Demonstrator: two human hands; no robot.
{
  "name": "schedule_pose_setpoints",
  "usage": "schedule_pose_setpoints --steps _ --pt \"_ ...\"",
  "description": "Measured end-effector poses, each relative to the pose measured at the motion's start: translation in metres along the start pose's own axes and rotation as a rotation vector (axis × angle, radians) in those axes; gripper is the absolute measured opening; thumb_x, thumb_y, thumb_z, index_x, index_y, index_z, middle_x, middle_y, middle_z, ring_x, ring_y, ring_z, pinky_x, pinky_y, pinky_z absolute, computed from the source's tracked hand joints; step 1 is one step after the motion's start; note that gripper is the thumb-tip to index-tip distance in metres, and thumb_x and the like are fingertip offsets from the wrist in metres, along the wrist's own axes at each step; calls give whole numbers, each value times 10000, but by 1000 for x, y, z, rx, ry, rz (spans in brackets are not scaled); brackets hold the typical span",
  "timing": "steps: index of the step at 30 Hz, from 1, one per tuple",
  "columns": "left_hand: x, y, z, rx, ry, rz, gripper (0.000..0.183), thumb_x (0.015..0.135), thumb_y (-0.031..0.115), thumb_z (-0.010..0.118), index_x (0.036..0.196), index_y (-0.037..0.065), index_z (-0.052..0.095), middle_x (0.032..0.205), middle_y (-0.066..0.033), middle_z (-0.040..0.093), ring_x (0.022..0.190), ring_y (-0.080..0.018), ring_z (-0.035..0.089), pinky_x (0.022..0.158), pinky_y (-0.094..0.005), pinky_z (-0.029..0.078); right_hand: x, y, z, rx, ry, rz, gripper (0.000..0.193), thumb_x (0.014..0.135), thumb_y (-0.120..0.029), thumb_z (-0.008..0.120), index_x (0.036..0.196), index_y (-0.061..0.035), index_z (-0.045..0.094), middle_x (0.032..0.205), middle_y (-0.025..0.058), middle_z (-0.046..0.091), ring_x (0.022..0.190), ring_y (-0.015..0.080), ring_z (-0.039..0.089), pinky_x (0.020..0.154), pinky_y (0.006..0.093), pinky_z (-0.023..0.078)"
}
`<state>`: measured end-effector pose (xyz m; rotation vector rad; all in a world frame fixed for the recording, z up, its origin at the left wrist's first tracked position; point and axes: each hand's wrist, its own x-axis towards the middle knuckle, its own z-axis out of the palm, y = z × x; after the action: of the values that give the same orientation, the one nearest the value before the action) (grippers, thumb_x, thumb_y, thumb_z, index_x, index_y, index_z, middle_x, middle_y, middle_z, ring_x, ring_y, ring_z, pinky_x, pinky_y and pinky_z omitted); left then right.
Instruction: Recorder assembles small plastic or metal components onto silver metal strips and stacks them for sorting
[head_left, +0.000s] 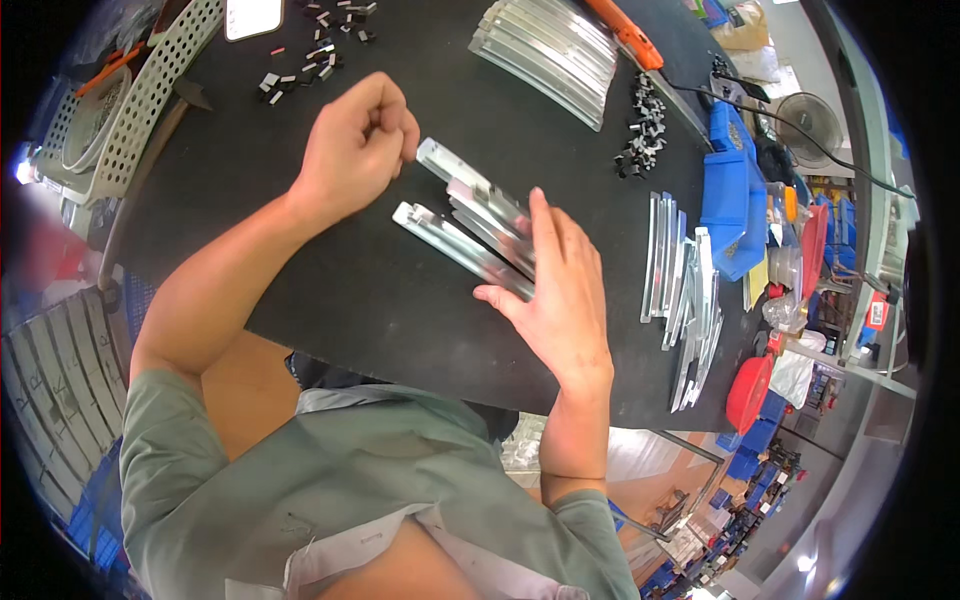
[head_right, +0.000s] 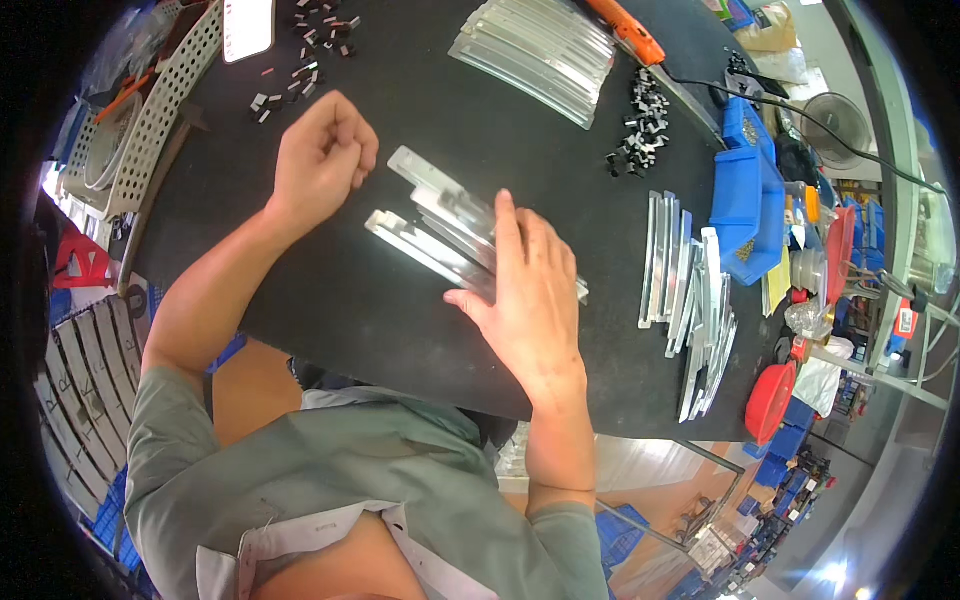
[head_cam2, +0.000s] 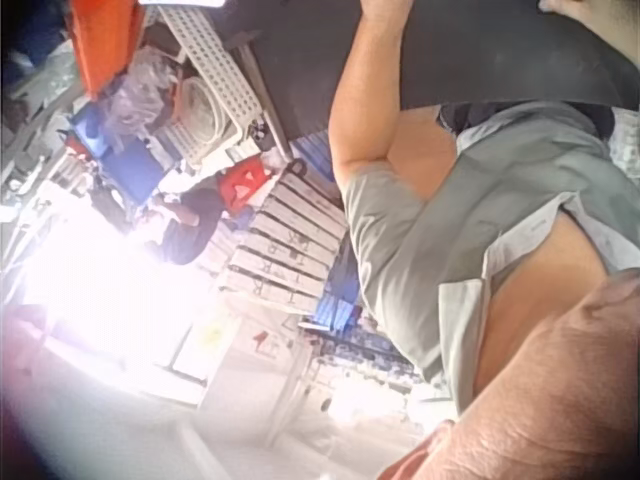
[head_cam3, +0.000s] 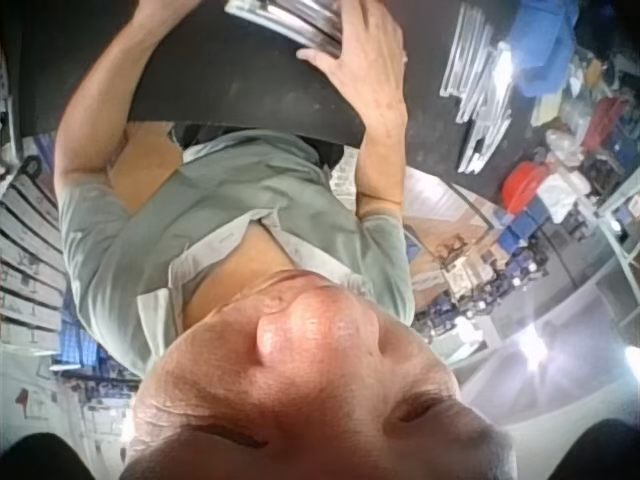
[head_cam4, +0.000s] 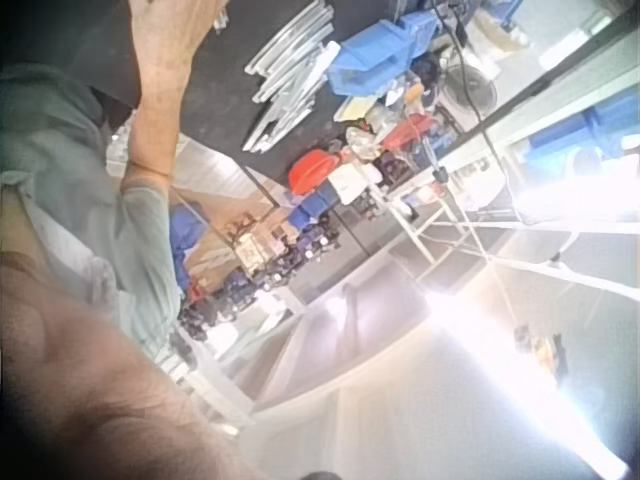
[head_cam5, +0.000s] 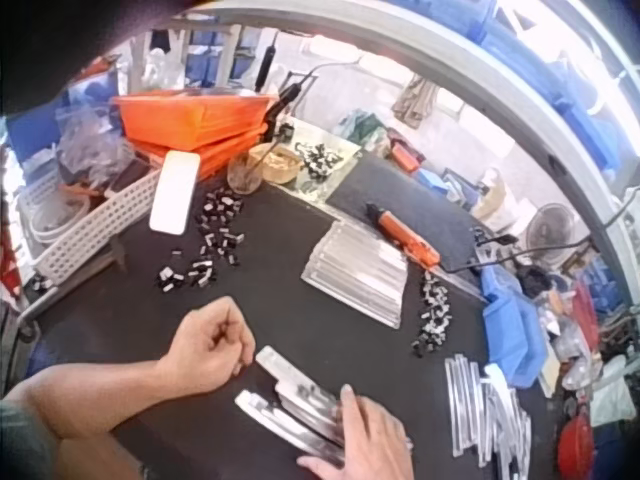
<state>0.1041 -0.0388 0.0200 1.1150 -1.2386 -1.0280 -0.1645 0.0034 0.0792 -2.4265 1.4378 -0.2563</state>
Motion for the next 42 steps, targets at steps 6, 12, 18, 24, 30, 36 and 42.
schedule_pose_setpoints --steps 6,12,18,24,30,36,42 --pt "3 8 10 99 -27 -117 174 862 -107 418 903 61 440 834 -62 624 716 -108 567 632 -272 458 -15 27 10 16 213 92 526 947 -242 735 1387 13 599 1339 213 623 1228 385 599 1055 476 458" --pt "1 -4 10 330 -128 63 141 878 -25 561 1000 22 614 936 -29 633 835 -139 597 780 -288 495 -1 22 16 106 230 86 237 958 -137 695 1167 -27 714 1125 128 715 1028 340 667 927 426 514" --pt "5 -15 7 349 -117 11 134 878 -22 563 996 12 618 952 -59 646 867 -159 617 795 -311 508 10 25 10 260 384 160 159 925 -33 688 1081 -29 719 1051 107 693 977 290 657 865 403 529" --pt "5 -11 7 341 -111 -44 130 885 -13 557 995 5 624 960 -63 653 858 -161 633 786 -324 521 48 42 9 120 257 77 203 915 -142 744 1060 -2 721 1073 120 691 1063 311 632 894 409 511" --pt "6 -13 6 295 -123 -30 112 884 -17 569 981 -3 623 970 -64 647 833 -159 619 765 -321 515 17 15 26 128 269 10 155 897 -156 765 1000 -43 745 1066 107 663 1032 318 616 905 422 498" --pt "6 -17 8 310 -148 61 60 887 -24 592 919 4 635 967 -57 625 807 -154 591 732 -310 497 5 7 34 38 243 -30 152 887 -112 755 1021 -42 742 1084 95 652 1017 308 615 895 427 492" --pt "5 -15 8 333 -146 37 63 883 -30 583 910 -1 633 966 -51 627 773 -143 578 704 -307 480 17 4 21 -47 110 -92 134 883 -62 731 985 -7 664 1065 125 627 1010 348 600 905 445 475"
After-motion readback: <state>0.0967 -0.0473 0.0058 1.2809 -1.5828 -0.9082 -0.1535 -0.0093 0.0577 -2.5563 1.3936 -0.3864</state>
